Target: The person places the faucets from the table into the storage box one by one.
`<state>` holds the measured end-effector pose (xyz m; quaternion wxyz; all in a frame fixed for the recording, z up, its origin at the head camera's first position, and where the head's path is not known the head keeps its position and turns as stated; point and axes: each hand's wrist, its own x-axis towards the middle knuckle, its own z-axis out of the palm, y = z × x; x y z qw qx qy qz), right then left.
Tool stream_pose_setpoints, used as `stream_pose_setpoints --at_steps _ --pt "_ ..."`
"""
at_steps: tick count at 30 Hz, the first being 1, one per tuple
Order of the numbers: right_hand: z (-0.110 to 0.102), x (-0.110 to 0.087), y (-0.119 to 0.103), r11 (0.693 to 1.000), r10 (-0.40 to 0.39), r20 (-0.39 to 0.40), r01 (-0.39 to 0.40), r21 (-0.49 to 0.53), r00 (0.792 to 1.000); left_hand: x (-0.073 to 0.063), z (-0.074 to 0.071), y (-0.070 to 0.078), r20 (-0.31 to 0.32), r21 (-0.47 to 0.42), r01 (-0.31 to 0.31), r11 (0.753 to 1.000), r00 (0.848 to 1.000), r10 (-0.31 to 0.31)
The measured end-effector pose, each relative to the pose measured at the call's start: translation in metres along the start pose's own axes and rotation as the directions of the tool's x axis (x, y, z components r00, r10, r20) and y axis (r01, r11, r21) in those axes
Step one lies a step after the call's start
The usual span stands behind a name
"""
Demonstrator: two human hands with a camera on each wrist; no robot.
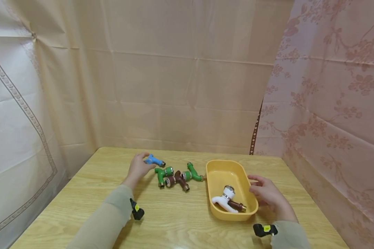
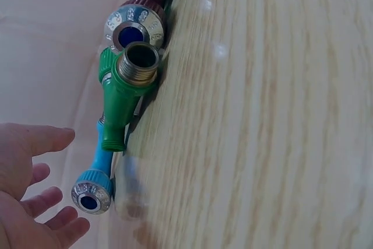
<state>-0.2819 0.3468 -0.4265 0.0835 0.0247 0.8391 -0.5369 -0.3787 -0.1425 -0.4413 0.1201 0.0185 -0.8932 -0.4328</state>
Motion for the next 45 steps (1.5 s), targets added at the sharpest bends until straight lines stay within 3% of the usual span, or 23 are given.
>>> stream_pose_setpoints --at_steps 20,28,38,45 --pt "-0.001 0.004 0.003 1.0 0.011 -0.006 -0.011 0.002 1.0 0.005 0.004 -0.008 0.006 0.053 0.008 0.999 1.0 -0.009" --pt "-0.001 0.004 0.002 1.0 0.014 -0.017 -0.014 -0.011 1.0 0.009 0.003 -0.014 0.001 0.025 0.049 0.998 0.999 -0.049" --pt "0.0 0.005 0.004 1.0 0.017 -0.019 -0.017 -0.005 1.0 0.013 0.004 -0.023 -0.002 0.051 0.026 0.998 1.0 -0.026" --pt "0.0 0.004 0.004 1.0 0.013 -0.019 -0.013 0.005 1.0 0.016 0.005 -0.024 0.018 0.05 0.042 0.998 0.999 -0.043"
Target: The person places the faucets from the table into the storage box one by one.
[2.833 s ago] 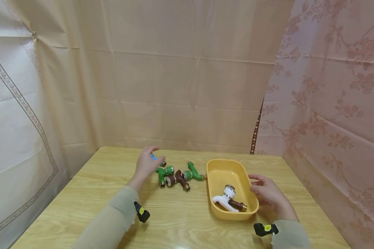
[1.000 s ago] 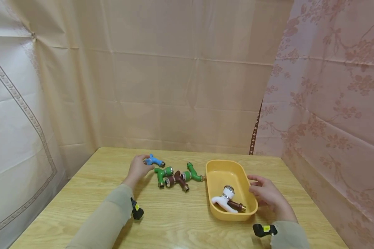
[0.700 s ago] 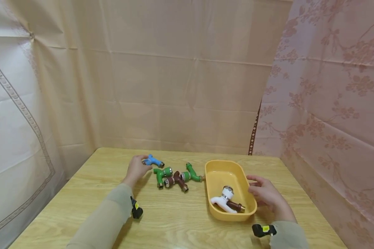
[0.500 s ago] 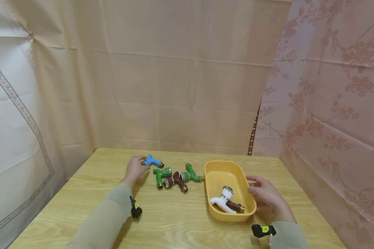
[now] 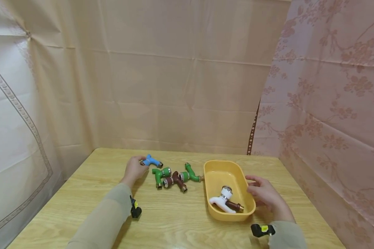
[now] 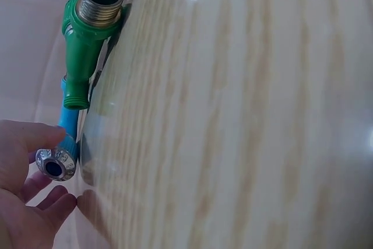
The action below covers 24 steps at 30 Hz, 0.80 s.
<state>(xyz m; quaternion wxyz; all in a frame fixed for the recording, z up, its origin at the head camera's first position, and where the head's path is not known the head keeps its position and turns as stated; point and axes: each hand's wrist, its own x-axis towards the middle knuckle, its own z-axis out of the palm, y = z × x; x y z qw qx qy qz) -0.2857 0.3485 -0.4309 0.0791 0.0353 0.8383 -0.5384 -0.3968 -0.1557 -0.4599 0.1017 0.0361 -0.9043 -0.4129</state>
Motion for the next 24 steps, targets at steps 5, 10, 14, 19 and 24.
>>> stream_pose_setpoints --at_steps 5,10,14,19,24 --pt "0.0008 -0.0009 -0.0015 1.0 0.002 0.004 -0.002 0.004 1.0 0.0007 0.0005 -0.0001 0.0 0.011 -0.008 1.0 1.0 0.008" --pt "0.0009 -0.0012 -0.003 1.0 0.001 0.007 -0.001 -0.002 1.0 0.0008 0.0005 -0.0001 -0.007 0.03 -0.033 0.999 0.999 0.033" --pt "0.0007 -0.0002 -0.0025 1.0 0.002 0.005 -0.002 -0.003 1.0 0.0009 0.0009 0.001 -0.018 0.044 -0.047 0.998 0.999 0.048" --pt "0.0005 0.0005 -0.0011 1.0 0.004 0.001 -0.004 -0.003 1.0 0.0004 0.002 0.0026 -0.017 0.038 -0.041 0.998 0.999 0.041" --pt "0.0002 -0.0007 -0.001 1.0 0.003 -0.001 -0.003 -0.011 1.0 0.0018 0.0042 0.0027 -0.004 0.01 -0.019 1.0 1.0 0.019"
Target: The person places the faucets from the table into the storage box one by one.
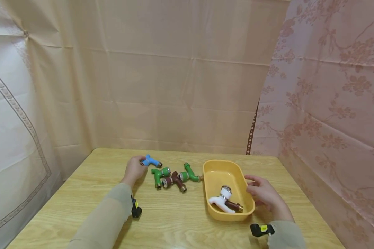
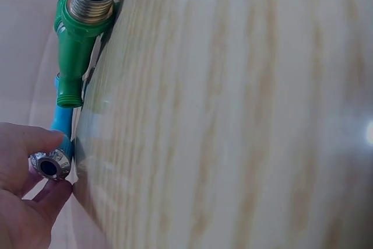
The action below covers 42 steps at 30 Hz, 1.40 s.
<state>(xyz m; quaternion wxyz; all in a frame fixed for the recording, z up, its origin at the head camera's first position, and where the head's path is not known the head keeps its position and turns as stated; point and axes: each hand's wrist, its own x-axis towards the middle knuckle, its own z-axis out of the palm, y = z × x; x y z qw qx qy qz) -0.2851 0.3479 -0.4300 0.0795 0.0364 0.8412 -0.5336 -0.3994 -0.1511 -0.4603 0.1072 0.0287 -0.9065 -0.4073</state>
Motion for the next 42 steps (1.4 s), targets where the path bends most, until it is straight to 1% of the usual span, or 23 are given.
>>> stream_pose_setpoints --at_steps 11,16,22,28,35,42 --pt "0.0 -0.001 0.0 1.0 -0.002 0.005 0.002 0.016 1.0 0.001 -0.001 -0.002 -0.003 0.01 0.008 1.0 1.0 -0.008" --pt "0.0 -0.001 -0.001 1.0 0.0 0.006 0.0 0.02 1.0 0.002 0.0 -0.002 -0.013 0.02 -0.005 1.0 1.0 0.005" --pt "0.0 0.0 -0.001 1.0 0.0 0.001 0.0 0.015 1.0 0.003 -0.001 0.0 -0.022 0.025 -0.004 1.0 1.0 0.004" --pt "0.0 0.0 -0.001 1.0 -0.001 -0.002 0.001 0.01 1.0 0.003 -0.003 0.002 -0.051 0.03 -0.035 0.999 0.998 0.037" --pt "0.001 -0.001 -0.002 1.0 -0.004 -0.001 0.004 0.008 1.0 0.004 -0.005 0.005 -0.076 0.022 -0.052 0.998 0.996 0.054" --pt "0.0 0.0 -0.001 1.0 -0.003 -0.008 0.003 -0.012 1.0 0.002 -0.007 0.01 -0.073 0.039 -0.067 0.997 0.995 0.069"
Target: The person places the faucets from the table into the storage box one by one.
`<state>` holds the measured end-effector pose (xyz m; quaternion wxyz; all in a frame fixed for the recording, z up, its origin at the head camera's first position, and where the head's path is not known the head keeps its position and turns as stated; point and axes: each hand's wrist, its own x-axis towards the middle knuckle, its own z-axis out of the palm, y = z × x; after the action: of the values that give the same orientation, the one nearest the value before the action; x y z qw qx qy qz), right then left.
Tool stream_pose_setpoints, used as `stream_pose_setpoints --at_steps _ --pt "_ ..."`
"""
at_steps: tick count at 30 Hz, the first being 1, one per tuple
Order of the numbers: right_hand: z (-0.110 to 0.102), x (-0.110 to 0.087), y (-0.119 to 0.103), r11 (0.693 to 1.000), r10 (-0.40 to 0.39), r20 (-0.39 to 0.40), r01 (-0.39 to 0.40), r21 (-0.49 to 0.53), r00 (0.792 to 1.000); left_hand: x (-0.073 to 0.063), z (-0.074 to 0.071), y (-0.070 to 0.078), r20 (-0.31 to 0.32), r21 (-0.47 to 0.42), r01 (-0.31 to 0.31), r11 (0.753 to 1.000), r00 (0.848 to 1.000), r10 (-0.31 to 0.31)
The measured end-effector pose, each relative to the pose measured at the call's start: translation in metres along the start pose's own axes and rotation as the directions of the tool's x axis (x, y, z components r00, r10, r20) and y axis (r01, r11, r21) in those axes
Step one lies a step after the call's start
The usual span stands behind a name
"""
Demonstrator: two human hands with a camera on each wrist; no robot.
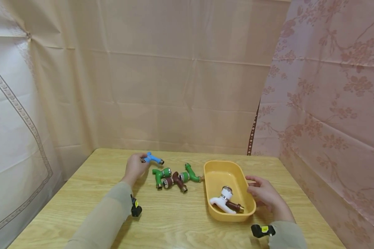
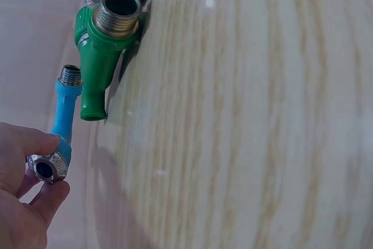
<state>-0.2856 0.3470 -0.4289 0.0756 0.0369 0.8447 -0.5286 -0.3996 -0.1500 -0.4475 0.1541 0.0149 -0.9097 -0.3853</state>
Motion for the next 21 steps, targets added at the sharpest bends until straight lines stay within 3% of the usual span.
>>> stream_pose_setpoints --at_steps 16,21 --pt "0.001 -0.001 0.0 1.0 0.005 0.001 -0.005 0.017 1.0 -0.001 -0.001 0.012 0.016 -0.062 -0.014 0.998 1.0 0.015" --pt "0.001 0.0 -0.001 1.0 0.008 -0.002 -0.008 0.013 1.0 -0.003 0.0 0.015 -0.018 -0.064 -0.071 0.995 0.997 0.07"
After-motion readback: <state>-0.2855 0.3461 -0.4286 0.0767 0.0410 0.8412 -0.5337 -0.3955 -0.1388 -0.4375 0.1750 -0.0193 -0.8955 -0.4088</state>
